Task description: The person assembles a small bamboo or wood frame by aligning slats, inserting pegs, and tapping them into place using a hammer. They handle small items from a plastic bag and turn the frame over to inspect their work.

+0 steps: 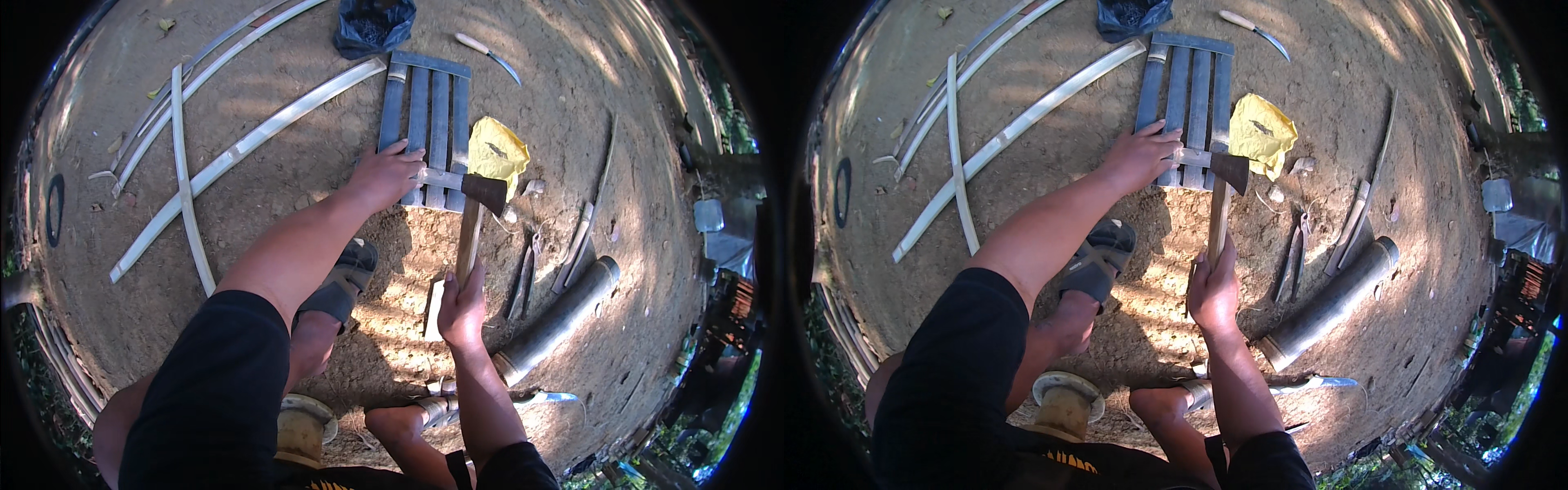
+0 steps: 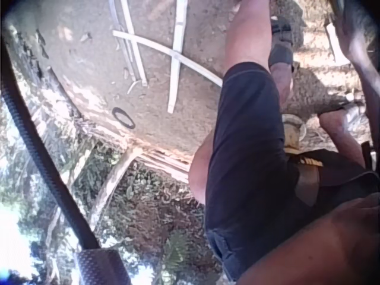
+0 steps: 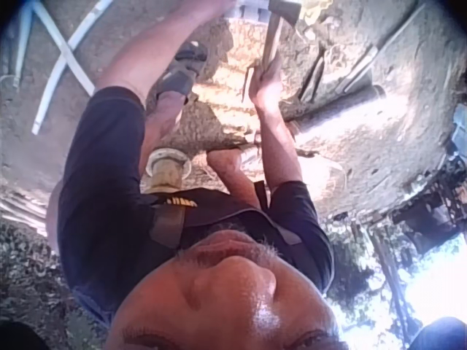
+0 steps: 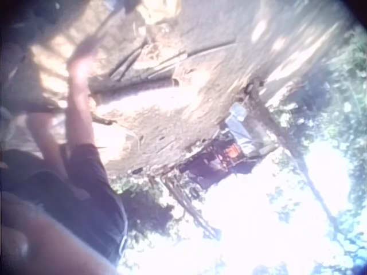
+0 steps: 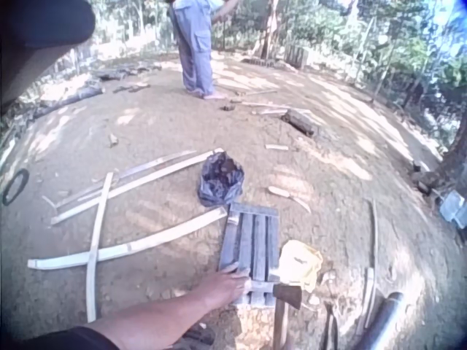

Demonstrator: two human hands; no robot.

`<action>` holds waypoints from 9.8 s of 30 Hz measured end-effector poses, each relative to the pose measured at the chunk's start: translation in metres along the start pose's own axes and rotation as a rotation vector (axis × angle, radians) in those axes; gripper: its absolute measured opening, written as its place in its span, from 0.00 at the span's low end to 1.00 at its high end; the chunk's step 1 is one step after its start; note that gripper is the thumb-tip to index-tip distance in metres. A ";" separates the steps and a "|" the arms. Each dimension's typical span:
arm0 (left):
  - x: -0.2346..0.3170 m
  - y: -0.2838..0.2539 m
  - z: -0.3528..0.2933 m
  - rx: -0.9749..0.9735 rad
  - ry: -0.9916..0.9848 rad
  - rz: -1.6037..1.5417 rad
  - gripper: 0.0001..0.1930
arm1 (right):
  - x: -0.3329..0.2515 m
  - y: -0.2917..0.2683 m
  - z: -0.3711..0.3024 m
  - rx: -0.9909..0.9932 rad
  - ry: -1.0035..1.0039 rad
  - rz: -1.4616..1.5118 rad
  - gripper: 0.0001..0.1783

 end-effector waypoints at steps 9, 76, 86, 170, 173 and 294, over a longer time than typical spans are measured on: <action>0.003 -0.003 -0.003 0.014 0.035 0.010 0.22 | 0.024 0.012 -0.020 -0.049 0.084 0.002 0.30; -0.015 -0.003 0.009 -0.049 0.046 0.103 0.22 | 0.062 0.001 -0.091 0.039 0.250 0.157 0.30; -0.030 -0.012 0.008 -0.139 -0.024 0.015 0.22 | 0.034 0.011 -0.090 -0.035 0.249 0.166 0.25; -0.074 -0.044 -0.005 -0.386 -0.348 -0.036 0.15 | 0.044 0.024 -0.103 -0.182 0.438 0.179 0.30; -0.074 -0.045 -0.002 -0.345 -0.316 -0.063 0.16 | 0.043 0.024 -0.105 -0.196 0.452 0.184 0.30; -0.038 -0.084 0.008 -0.644 -0.677 -0.950 0.14 | 0.141 -0.047 -0.049 -0.210 0.486 0.367 0.10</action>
Point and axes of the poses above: each hand's wrist, its own z-axis towards the middle knuckle, its own y-axis out of the palm, x = y × z, the point moved 8 cm from there along z, towards the middle knuckle, and after that the axes turned 3 degrees about -y, right-handed, at the moved point
